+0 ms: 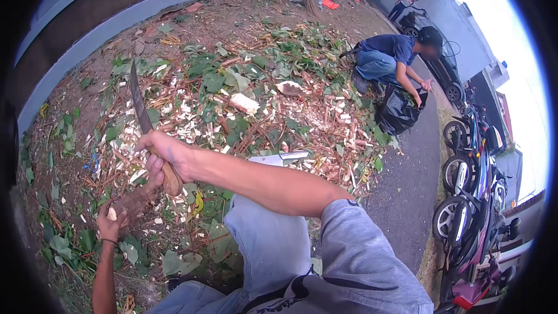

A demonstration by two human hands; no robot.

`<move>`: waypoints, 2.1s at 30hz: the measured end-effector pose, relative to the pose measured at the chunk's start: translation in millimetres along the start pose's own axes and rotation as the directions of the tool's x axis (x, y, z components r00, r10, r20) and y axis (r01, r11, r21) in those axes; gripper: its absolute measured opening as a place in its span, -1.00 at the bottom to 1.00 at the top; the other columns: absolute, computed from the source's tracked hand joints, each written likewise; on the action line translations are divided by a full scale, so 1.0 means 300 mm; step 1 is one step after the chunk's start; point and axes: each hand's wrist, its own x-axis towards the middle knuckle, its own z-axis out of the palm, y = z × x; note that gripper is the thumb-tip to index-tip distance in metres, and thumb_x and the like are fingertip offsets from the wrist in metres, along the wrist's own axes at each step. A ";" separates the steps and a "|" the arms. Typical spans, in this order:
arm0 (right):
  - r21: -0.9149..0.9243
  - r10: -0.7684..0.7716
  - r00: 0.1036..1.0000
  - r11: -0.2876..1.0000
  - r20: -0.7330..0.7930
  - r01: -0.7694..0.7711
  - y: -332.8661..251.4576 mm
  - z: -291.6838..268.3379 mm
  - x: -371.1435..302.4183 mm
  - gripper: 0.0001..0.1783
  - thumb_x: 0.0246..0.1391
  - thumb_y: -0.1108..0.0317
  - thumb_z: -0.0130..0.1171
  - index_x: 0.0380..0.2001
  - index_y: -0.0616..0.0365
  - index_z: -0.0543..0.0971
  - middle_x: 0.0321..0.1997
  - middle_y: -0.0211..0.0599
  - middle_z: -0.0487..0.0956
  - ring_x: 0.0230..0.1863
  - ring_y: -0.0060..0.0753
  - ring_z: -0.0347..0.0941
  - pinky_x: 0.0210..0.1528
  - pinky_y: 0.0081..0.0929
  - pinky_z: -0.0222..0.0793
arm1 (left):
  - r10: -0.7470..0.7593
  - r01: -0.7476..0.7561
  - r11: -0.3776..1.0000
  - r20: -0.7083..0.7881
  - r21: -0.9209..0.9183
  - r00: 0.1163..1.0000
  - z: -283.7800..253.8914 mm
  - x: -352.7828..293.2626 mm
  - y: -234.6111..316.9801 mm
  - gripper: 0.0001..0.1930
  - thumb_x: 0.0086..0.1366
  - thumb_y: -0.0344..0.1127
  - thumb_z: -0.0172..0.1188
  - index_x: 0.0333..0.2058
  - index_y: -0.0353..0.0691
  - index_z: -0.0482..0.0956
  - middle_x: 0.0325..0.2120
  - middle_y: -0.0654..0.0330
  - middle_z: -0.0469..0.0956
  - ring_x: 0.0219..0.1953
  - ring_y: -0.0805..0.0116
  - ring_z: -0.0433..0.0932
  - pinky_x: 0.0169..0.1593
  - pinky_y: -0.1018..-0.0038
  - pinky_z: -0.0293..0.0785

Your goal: Whittling and scraping a piece of wood with a machete.

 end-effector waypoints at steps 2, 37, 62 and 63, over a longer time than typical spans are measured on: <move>0.093 0.087 0.996 0.992 0.004 -0.087 -0.013 -0.025 -0.007 -0.68 0.11 0.24 0.10 -0.60 -0.06 0.21 -0.75 -0.71 0.18 -0.80 -0.82 0.07 -0.81 -0.73 0.01 | 0.044 -0.038 0.998 -0.103 0.058 0.994 0.023 0.000 0.060 -0.44 -0.08 -0.28 0.46 -0.04 -0.30 0.55 -0.21 0.02 0.63 -0.12 0.22 0.58 0.03 0.35 0.44; -0.430 -0.916 0.368 0.271 0.159 0.861 -0.220 0.315 0.160 -0.81 -0.07 0.43 0.10 -0.67 0.27 0.39 -0.75 -0.31 0.35 -0.79 -0.43 0.29 -0.73 -0.40 0.24 | 0.246 -0.200 0.969 -0.568 0.143 0.786 0.085 0.024 -0.100 -0.76 0.16 -0.37 0.28 -0.21 -0.35 0.62 -0.26 0.01 0.61 -0.21 0.13 0.59 -0.05 0.30 0.47; -0.597 -0.176 0.790 0.753 -0.588 -0.276 0.881 -0.364 0.462 -0.59 -0.08 0.12 0.14 -0.36 0.34 0.53 -0.49 -0.18 0.54 -0.46 -0.31 0.47 -0.38 -0.31 0.38 | -0.236 0.411 0.892 -0.586 0.185 0.775 0.027 0.411 -0.009 -0.57 0.14 0.10 0.08 -0.27 -0.09 0.71 -0.39 -0.05 0.63 -0.32 -0.14 0.61 -0.23 0.07 0.50; -0.597 -0.096 0.808 0.725 -0.582 -0.344 0.778 -0.232 0.407 -0.65 -0.04 0.12 0.14 -0.40 0.26 0.51 -0.57 -0.34 0.48 -0.59 -0.46 0.37 -0.54 -0.40 0.29 | -0.268 0.466 0.863 -0.606 0.195 0.749 -0.012 0.400 -0.001 -0.59 0.11 0.06 0.09 -0.31 -0.11 0.71 -0.42 -0.07 0.63 -0.33 -0.15 0.61 -0.22 0.07 0.51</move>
